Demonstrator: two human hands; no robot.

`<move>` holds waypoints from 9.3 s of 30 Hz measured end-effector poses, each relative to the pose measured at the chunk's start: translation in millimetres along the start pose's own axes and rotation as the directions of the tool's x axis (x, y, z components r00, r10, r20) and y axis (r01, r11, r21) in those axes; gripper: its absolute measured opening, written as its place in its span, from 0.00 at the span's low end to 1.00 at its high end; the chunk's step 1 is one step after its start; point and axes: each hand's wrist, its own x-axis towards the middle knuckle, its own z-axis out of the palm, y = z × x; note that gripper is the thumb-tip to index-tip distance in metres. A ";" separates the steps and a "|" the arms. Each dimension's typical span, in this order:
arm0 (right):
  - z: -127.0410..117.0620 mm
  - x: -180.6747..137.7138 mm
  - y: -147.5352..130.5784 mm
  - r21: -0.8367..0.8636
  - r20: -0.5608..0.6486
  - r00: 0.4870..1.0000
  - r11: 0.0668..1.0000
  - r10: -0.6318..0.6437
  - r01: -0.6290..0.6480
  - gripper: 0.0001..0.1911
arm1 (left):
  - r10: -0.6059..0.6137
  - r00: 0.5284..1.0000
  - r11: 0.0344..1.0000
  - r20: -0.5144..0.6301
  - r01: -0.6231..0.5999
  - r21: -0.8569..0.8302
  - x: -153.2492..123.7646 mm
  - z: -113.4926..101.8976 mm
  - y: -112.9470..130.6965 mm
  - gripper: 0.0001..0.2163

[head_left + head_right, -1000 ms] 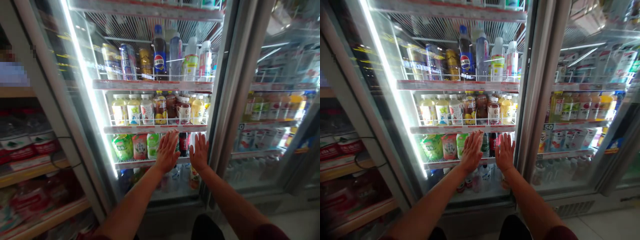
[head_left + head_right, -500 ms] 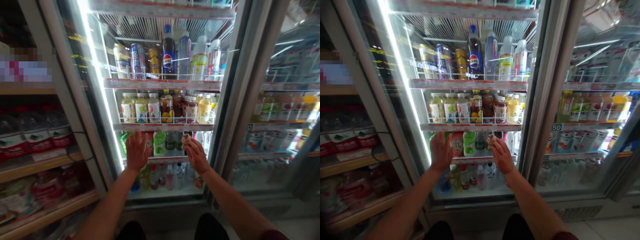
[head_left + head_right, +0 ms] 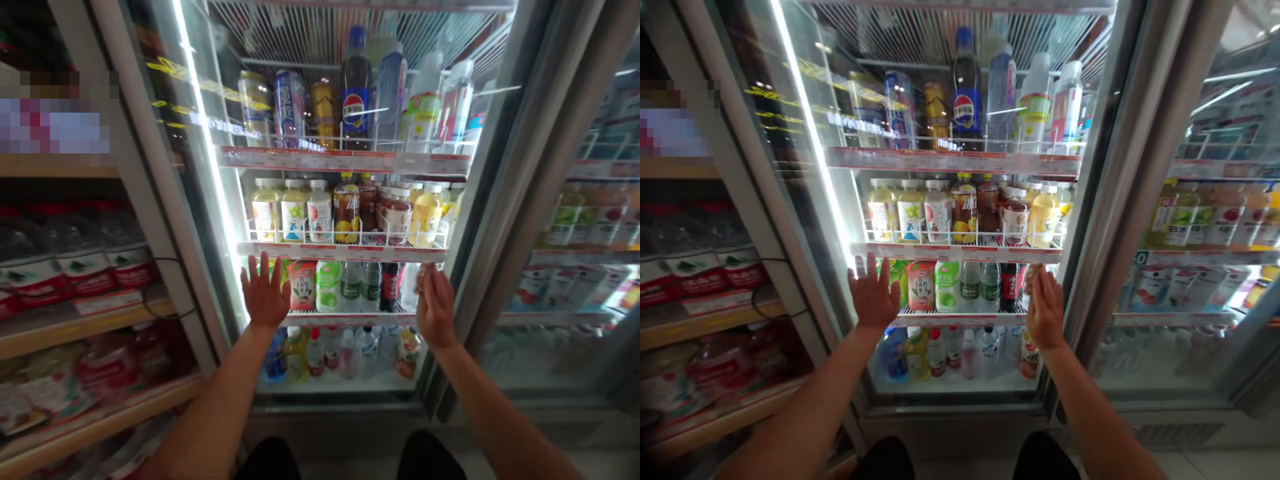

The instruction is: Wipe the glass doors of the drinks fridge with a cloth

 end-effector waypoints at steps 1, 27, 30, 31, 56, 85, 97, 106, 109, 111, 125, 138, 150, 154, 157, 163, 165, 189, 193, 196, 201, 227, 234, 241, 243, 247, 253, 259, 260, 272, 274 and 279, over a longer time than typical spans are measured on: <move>0.5 17.0 9.5 -0.021 -0.047 0.999 0.999 0.026 -0.027 0.34 | 0.002 1.000 1.000 -0.002 -0.002 0.007 0.0 0.0 -0.2 0.29; 32.0 23.0 -84.9 0.136 0.021 0.999 0.990 -0.029 0.026 0.36 | 0.090 0.992 0.996 -0.087 -0.088 0.034 -0.1 -0.2 2.1 0.28; 41.6 66.2 -93.3 0.144 -0.033 0.999 0.989 -0.032 0.036 0.36 | 0.069 0.995 0.998 -0.072 -0.069 0.002 -0.7 0.1 2.2 0.27; 44.8 78.3 -97.0 0.144 -0.043 0.999 0.989 -0.024 0.030 0.36 | 0.063 0.996 0.998 -0.069 -0.063 -0.002 -1.1 0.2 2.1 0.27; 78.0 165.7 -217.0 0.264 0.229 0.952 0.954 -0.202 0.139 0.33 | 0.078 0.992 0.997 -0.096 -0.078 0.000 -1.7 1.7 -1.7 0.28; 18.8 78.6 -65.0 0.147 0.103 0.992 0.988 -0.067 0.051 0.37 | -0.027 0.999 1.000 -0.022 0.027 -0.013 -0.2 3.6 -1.5 0.28; -1.3 66.5 -8.3 0.155 -0.021 0.999 0.988 0.030 -0.026 0.33 | -0.062 0.998 0.998 -0.022 0.062 -0.020 0.0 3.0 1.1 0.28; -10.2 29.3 11.8 0.158 -0.031 0.997 0.986 0.067 -0.061 0.32 | -0.054 0.998 0.999 -0.027 0.054 0.000 -0.5 2.5 1.2 0.27; -7.2 72.2 33.1 0.137 -0.130 0.981 0.983 0.143 -0.125 0.29 | -0.081 0.997 0.997 -0.013 0.081 -0.020 -0.1 1.7 2.3 0.27; -5.0 68.5 32.1 0.129 -0.142 0.974 0.979 0.175 -0.157 0.28 | -0.087 0.996 0.996 -0.010 0.087 -0.029 0.1 1.3 2.9 0.27; 20.6 121.0 -14.8 0.151 -0.118 0.989 0.986 0.093 -0.075 0.31 | -0.057 0.998 0.998 0.019 0.058 -0.034 -3.6 1.3 0.9 0.27; 48.4 118.9 -106.9 0.227 0.021 0.997 0.972 -0.075 0.068 0.37 | -0.018 1.000 0.998 -0.003 0.018 -0.068 -4.7 1.7 0.5 0.26; 60.7 122.5 -145.8 0.262 0.131 0.978 0.957 -0.160 0.122 0.37 | -0.059 0.998 0.994 0.024 0.061 -0.096 -5.3 1.1 1.6 0.26; 71.3 142.8 -156.8 0.269 0.081 0.995 0.963 -0.055 0.031 0.37 | -0.056 0.998 0.993 0.026 0.058 -0.103 -5.6 1.6 1.4 0.26; 73.0 114.1 -174.2 0.290 0.125 0.973 0.945 -0.194 0.151 0.37 | -0.042 0.999 0.996 0.014 0.043 -0.076 -5.7 2.2 1.1 0.26; 82.6 146.7 -190.1 0.351 0.160 0.966 0.926 -0.203 0.137 0.36 | -0.027 1.000 0.997 0.001 0.027 -0.065 -4.9 1.2 2.7 0.25; 88.5 163.6 -193.7 0.348 0.124 0.984 0.934 -0.127 0.077 0.35 | -0.013 1.000 0.998 -0.009 0.012 -0.058 -4.9 0.9 2.9 0.25; 67.8 197.1 -158.3 0.215 0.297 0.912 0.950 -0.284 0.226 0.31 | -0.116 0.993 0.989 0.032 0.118 -0.084 -3.1 0.6 3.8 0.28; 61.9 172.2 -132.4 0.239 0.248 0.952 0.964 -0.178 0.118 0.32 | -0.124 0.991 0.988 0.045 0.127 -0.086 -2.2 0.1 3.9 0.28; 50.4 128.1 -123.5 0.314 0.332 0.869 0.912 -0.366 0.264 0.33 | -0.106 0.994 0.991 0.035 0.109 -0.084 -2.6 1.7 2.5 0.29; 33.8 139.2 -79.6 0.305 0.304 0.899 0.926 -0.316 0.222 0.33 | -0.094 0.995 0.992 0.033 0.097 -0.086 -2.9 3.1 1.3 0.29; -4.7 29.7 8.2 0.183 0.053 0.996 0.981 -0.074 0.064 0.32 | -0.082 0.997 0.995 0.011 0.083 -0.059 -2.4 3.8 3.4 0.29; -5.4 69.7 35.4 0.075 -0.055 0.986 0.986 0.155 -0.151 0.29 | -0.038 0.999 0.999 0.000 0.038 -0.021 -4.3 4.5 2.6 0.29; -10.6 -35.0 5.3 0.025 -0.022 0.972 0.972 0.235 -0.234 0.33 | -0.094 0.995 0.995 0.026 0.095 -0.043 -3.7 3.4 5.2 0.29; -8.0 -7.2 16.0 0.015 -0.063 0.959 0.961 0.278 -0.278 0.31 | -0.113 0.993 0.992 0.032 0.115 -0.060 -2.9 2.6 6.3 0.29; -0.7 44.8 28.1 0.034 -0.139 0.947 0.957 0.290 -0.288 0.30 | -0.139 0.988 0.985 0.060 0.144 -0.094 -1.9 0.8 8.0 0.30; 4.4 -12.3 -31.4 0.107 0.012 0.993 0.987 0.120 -0.121 0.34 | -0.115 0.992 0.988 0.054 0.120 -0.095 -3.2 0.4 6.7 0.29; 22.0 63.1 -50.1 0.217 0.014 0.999 0.976 0.036 -0.038 0.33 | -0.132 0.989 0.981 0.071 0.141 -0.136 -3.9 0.7 5.8 0.29; 25.7 75.7 -51.9 0.220 0.008 1.000 0.975 0.024 -0.025 0.33 | -0.126 0.990 0.982 0.069 0.134 -0.134 -3.9 0.7 5.9 0.29; 48.4 98.0 -131.8 0.273 0.092 0.993 0.961 -0.072 0.044 0.36 | -0.104 0.994 0.983 0.033 0.108 -0.150 -6.2 1.4 2.7 0.27; 56.5 120.6 -131.7 0.260 0.076 0.996 0.965 -0.045 0.024 0.36 | -0.094 0.995 0.985 0.034 0.098 -0.142 -6.4 1.1 2.7 0.26; 59.2 79.8 -152.6 0.330 0.187 0.958 0.933 -0.218 0.148 0.37 | -0.076 0.997 0.987 0.031 0.080 -0.142 -6.8 1.0 3.1 0.27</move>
